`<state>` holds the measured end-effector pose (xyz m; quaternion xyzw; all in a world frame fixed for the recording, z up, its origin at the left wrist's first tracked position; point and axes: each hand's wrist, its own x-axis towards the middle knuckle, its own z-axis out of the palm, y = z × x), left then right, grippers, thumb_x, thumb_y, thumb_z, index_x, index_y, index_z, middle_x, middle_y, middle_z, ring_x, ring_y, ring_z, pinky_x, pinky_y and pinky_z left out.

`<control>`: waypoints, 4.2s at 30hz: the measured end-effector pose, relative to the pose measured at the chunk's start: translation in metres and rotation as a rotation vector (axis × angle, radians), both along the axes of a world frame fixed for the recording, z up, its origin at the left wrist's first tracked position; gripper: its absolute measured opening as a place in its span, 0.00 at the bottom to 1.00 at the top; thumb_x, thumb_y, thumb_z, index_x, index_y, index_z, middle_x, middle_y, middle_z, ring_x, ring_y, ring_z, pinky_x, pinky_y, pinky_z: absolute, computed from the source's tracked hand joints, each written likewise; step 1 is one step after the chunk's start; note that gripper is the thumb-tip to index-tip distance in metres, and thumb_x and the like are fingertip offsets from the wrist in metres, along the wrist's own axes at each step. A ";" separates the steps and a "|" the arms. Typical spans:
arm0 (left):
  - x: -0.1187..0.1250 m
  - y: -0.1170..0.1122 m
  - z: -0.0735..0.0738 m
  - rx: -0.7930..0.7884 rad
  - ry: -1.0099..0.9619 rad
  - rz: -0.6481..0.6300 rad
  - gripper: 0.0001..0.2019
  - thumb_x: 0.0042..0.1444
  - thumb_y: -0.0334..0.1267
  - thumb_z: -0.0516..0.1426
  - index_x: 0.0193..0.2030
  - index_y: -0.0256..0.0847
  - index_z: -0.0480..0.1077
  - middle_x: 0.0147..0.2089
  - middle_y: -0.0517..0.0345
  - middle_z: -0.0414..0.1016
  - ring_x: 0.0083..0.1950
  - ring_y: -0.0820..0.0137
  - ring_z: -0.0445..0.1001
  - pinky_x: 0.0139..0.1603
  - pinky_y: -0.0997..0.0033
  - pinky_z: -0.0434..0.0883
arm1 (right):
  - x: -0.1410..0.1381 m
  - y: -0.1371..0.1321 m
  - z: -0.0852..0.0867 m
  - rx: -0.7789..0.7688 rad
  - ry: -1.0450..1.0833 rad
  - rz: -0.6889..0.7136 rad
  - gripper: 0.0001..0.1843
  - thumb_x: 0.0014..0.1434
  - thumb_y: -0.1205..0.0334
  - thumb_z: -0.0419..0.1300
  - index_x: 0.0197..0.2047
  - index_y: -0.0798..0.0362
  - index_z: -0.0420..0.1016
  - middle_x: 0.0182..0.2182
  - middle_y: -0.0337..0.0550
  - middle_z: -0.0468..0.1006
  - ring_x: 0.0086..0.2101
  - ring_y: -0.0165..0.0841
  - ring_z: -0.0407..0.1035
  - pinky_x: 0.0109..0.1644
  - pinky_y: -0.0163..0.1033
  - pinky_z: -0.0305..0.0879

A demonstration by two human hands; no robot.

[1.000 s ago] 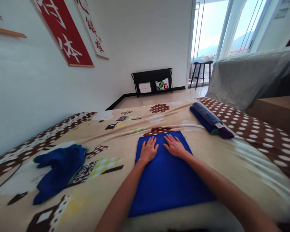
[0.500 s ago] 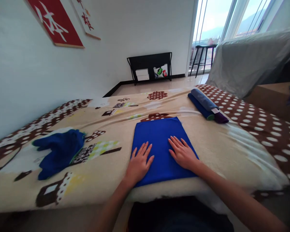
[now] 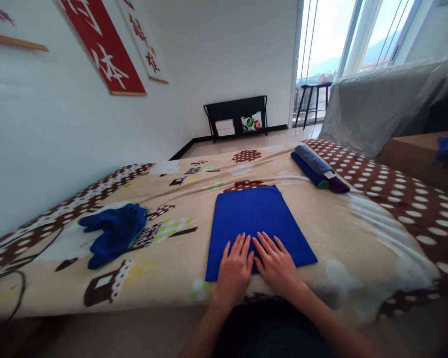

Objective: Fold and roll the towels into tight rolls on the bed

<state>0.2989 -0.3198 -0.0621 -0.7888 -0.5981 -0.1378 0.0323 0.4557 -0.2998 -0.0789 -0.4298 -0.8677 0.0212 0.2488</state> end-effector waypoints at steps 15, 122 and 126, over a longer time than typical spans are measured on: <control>-0.126 -0.077 -0.044 0.320 -0.053 -0.116 0.31 0.64 0.30 0.47 0.73 0.51 0.50 0.69 0.55 0.64 0.69 0.65 0.62 0.70 0.54 0.59 | 0.143 -0.018 -0.027 0.051 -0.002 -0.048 0.32 0.69 0.53 0.50 0.73 0.44 0.48 0.69 0.43 0.56 0.67 0.38 0.54 0.70 0.54 0.52; -0.122 -0.068 0.005 0.285 -0.073 -0.041 0.09 0.64 0.34 0.51 0.38 0.45 0.73 0.61 0.52 0.70 0.64 0.59 0.64 0.61 0.55 0.62 | 0.176 -0.001 0.008 0.087 -0.036 0.073 0.14 0.69 0.59 0.50 0.41 0.45 0.78 0.60 0.40 0.70 0.58 0.38 0.64 0.60 0.49 0.54; -0.101 -0.056 -0.001 0.349 -0.033 0.181 0.08 0.60 0.33 0.51 0.36 0.42 0.72 0.63 0.46 0.68 0.65 0.52 0.62 0.60 0.47 0.59 | 0.150 0.001 0.002 0.178 -0.016 -0.123 0.12 0.65 0.64 0.50 0.36 0.50 0.74 0.59 0.46 0.70 0.56 0.42 0.66 0.58 0.51 0.54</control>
